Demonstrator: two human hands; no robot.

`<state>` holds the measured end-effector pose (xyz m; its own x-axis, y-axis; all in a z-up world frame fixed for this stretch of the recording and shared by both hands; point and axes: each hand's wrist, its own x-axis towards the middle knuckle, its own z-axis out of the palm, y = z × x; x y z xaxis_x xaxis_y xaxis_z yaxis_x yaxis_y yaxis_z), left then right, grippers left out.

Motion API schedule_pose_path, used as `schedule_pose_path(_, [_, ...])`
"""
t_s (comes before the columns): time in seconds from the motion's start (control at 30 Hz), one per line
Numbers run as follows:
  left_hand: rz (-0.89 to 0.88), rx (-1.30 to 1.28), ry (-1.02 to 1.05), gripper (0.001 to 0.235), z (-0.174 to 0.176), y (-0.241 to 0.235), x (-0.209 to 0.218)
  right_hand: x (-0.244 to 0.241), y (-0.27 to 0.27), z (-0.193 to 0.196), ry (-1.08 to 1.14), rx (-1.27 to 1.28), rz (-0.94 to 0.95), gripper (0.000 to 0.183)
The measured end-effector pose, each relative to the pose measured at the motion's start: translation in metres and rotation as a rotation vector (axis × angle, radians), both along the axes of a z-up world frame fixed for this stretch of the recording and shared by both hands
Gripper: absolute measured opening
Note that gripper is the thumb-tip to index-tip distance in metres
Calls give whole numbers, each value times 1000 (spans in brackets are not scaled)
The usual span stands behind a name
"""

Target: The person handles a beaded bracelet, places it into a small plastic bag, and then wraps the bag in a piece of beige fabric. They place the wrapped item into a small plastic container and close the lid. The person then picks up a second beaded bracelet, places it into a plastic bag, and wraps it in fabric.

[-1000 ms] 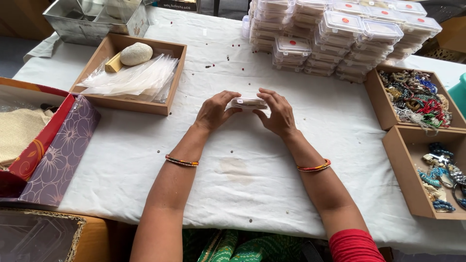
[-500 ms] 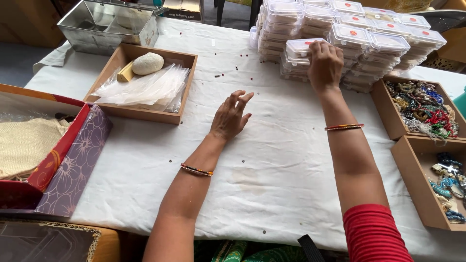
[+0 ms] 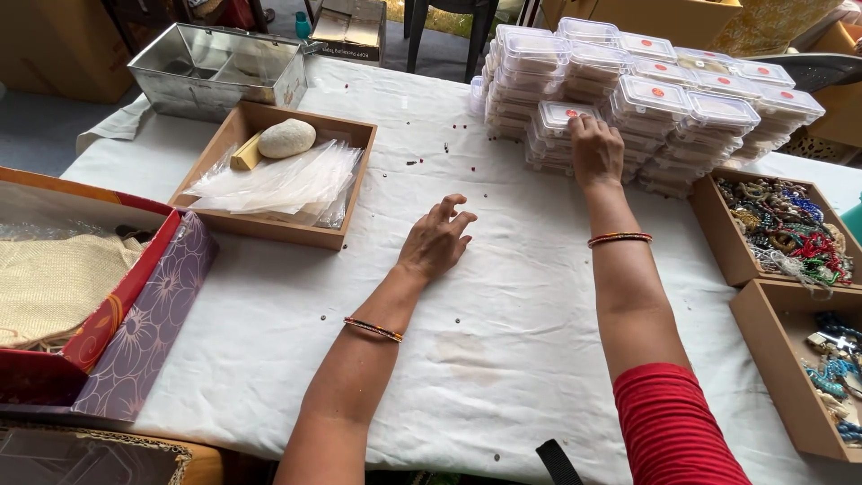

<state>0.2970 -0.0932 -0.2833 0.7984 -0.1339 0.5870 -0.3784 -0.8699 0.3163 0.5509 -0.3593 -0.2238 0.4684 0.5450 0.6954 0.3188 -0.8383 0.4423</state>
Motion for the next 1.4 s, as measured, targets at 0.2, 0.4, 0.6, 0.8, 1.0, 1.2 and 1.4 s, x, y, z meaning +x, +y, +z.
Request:
schedule_pose_path(0.2, [-3, 4, 30, 35, 0, 1, -2, -5, -2, 3, 14, -10, -18, 25])
schedule_pose_path(0.4, [-12, -42, 54, 34, 3, 5, -4, -59, -67, 57, 62, 10, 69, 28])
schedule_pose_path(0.6, [-54, -65, 58, 33, -1, 6, -1, -166, -228, 102, 355, -3, -426, 13])
schedule_pose_path(0.8, [-35, -76, 52, 28, 5, 7, -8, -212, -405, 36, 1142, 152, -724, 46])
schedule_pose_path(1.0, [8, -27, 86, 26, 7, 8, -14, -239, -491, -53, 1350, 325, -379, 86])
schedule_pose_path(1.2, [30, 1, 95, 27, 5, 9, -15, -270, -478, -18, 784, 274, -839, 39])
schedule_pose_path(1.4, [49, 3, 120, 28, 3, 10, -13, -253, -490, -13, 871, 521, -939, 32])
